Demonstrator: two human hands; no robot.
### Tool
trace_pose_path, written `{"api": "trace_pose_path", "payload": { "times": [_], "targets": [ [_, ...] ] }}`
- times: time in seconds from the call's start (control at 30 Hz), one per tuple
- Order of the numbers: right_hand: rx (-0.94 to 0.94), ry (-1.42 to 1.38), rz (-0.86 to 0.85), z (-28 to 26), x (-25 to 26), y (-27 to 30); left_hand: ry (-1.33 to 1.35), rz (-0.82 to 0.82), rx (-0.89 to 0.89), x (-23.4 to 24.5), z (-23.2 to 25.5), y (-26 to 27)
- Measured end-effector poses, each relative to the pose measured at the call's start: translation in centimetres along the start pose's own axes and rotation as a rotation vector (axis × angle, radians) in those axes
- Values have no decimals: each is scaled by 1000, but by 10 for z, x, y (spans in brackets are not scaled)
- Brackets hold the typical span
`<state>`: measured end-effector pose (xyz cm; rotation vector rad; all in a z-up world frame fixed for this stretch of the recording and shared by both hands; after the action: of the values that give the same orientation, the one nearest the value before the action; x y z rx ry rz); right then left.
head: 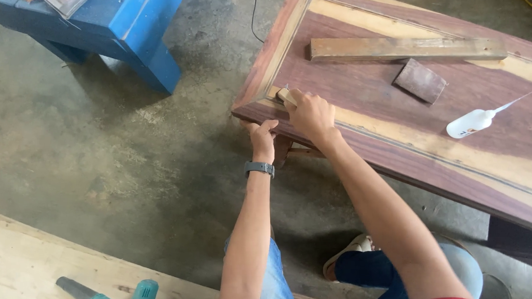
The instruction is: The person sands the edges and surface of a wooden table using a sanding block. They apply a liquid from a white bottle onto the wood and continue sanding the area.
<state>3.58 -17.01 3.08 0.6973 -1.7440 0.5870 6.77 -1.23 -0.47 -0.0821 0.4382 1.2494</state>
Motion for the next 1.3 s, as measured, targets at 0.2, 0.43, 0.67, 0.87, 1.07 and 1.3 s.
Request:
{"api": "trace_pose_path", "payload": {
  "times": [0.2, 0.43, 0.67, 0.87, 1.07, 1.3],
  "targets": [
    [7, -17, -9, 12, 55, 58, -16, -4, 20, -14, 38, 13],
    [-24, 42, -141, -28, 42, 6, 28, 32, -4, -4, 20, 1],
    [-7, 104, -245, 2, 75, 36, -48, 93, -339, 9, 57, -1],
    [42, 64, -216, -44, 36, -6, 8, 72, -379, 12, 50, -4],
    [27, 51, -259, 7, 85, 49, -119, 68, -375, 16, 55, -7],
    [209, -37, 198, 109, 81, 73, -1428, -110, -1034, -35, 69, 27]
  ]
}}
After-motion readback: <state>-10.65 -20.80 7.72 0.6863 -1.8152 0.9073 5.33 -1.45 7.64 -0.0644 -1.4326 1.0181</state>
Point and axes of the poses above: each hand's wrist, its own y-axis away from the middle knuckle, its own x-axis out of the back of the hand, z = x × y, the point moved 7 cm from there along -y, towards the middle knuckle, and after that the axes turned 11 degrees about -x, right-handed, at the moved point
